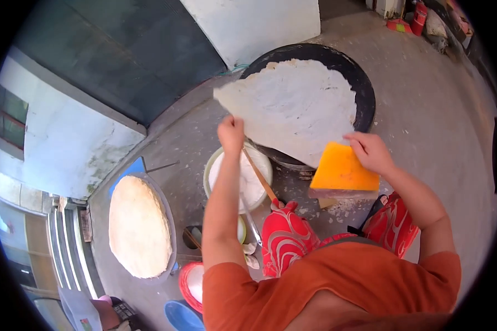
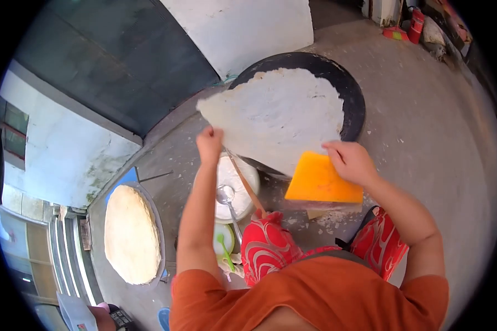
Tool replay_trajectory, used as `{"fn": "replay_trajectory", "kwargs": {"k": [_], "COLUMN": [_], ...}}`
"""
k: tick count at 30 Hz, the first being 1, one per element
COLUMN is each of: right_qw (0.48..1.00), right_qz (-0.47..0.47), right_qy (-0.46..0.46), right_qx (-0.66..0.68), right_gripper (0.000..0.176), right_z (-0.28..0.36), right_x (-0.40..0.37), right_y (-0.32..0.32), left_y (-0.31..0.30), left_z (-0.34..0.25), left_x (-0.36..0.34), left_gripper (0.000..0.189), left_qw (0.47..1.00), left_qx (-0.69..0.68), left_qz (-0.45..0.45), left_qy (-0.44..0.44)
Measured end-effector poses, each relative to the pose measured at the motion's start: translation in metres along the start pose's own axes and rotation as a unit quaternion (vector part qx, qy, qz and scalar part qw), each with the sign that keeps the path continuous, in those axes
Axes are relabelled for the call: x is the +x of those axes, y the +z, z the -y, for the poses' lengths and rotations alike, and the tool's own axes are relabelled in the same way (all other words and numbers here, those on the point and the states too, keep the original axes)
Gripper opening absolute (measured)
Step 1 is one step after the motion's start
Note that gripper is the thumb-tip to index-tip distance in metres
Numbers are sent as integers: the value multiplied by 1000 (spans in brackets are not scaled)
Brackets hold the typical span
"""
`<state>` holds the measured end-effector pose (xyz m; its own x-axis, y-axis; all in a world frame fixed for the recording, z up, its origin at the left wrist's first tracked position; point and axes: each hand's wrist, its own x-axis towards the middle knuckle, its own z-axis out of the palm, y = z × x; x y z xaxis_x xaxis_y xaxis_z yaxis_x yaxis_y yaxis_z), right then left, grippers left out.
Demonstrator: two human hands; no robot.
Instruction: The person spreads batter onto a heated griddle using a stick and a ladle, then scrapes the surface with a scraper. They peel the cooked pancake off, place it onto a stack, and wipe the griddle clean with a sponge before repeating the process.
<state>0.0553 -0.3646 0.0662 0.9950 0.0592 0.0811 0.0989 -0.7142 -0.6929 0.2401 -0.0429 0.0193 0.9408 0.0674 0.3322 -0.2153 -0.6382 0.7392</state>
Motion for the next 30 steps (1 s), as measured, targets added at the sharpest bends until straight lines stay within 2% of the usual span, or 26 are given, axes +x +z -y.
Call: {"fn": "replay_trajectory", "kwargs": {"k": [1, 3, 6, 8, 9, 11, 12, 14, 15, 16, 17, 18, 19, 21, 23, 24, 26, 27, 28, 30], "right_qw": [999, 993, 981, 971, 970, 951, 951, 972, 952, 952, 976, 977, 974, 969, 941, 932, 905, 889, 887, 872], "right_qz": [-32, -81, -137, -186, -187, -278, -276, -202, -224, -215, -73, 72, 86, 53, 51, 11, -79, -125, -114, -102], "right_qy": [-29, -84, -137, -149, -155, -135, -141, -118, -207, -213, -191, -165, -174, -221, -326, -359, -417, -440, -446, -449], "right_qx": [2, 21, 16, -5, -4, -7, -5, 19, 31, 35, 77, 114, 116, 92, 73, 50, 31, 36, 44, 165], "right_gripper": [32, 37, 56, 72, 72, 78, 78, 71, 45, 45, 32, 19, 19, 7, 7, 8, 11, 13, 13, 9], "right_z": [5, 9, 44, 70, 81, 102, 114, 135, 127, 135, 143, 155, 170, 206, 244, 268, 322, 347, 374, 411], "right_x": [11, 41, 88, 122, 139, 169, 177, 192, 213, 216, 219, 220, 220, 215, 232, 232, 221, 210, 188, 142], "right_y": [2, 8, -1, -5, -4, 3, 6, 15, 33, 40, 48, 56, 64, 76, 78, 76, 71, 69, 65, 65], "left_y": [-24, -64, -151, -200, -221, -262, -279, -308, -319, -328, -336, -345, -357, -380, -400, -416, -454, -476, -495, -518], "left_z": [-18, -48, -110, -130, -141, -144, -141, -118, -104, -89, -72, -52, -28, 20, 46, 47, 42, 40, 34, 7], "left_x": [15, 33, 24, 7, -7, -28, -37, -49, -53, -55, -56, -56, -52, -38, -25, -23, -26, -36, -47, -97], "left_gripper": [14, 9, 7, 6, 5, 5, 6, 7, 8, 8, 8, 8, 9, 12, 15, 15, 16, 15, 15, 16], "left_qw": [998, 990, 973, 967, 968, 964, 964, 969, 973, 975, 986, 992, 988, 984, 977, 974, 955, 945, 925, 920], "left_qx": [32, -84, -45, -28, -60, 2, 19, 24, 25, 30, 30, 31, 64, 95, 6, 13, 14, -74, -160, -75], "left_qz": [31, 4, 31, 38, 45, 27, 16, 4, -2, -8, -44, -81, -105, -150, -208, -220, -296, -318, -336, -366], "left_qy": [41, 116, 225, 249, 238, 266, 266, 248, 229, 221, 158, 95, 88, 29, -48, -55, -25, 28, 81, 123]}}
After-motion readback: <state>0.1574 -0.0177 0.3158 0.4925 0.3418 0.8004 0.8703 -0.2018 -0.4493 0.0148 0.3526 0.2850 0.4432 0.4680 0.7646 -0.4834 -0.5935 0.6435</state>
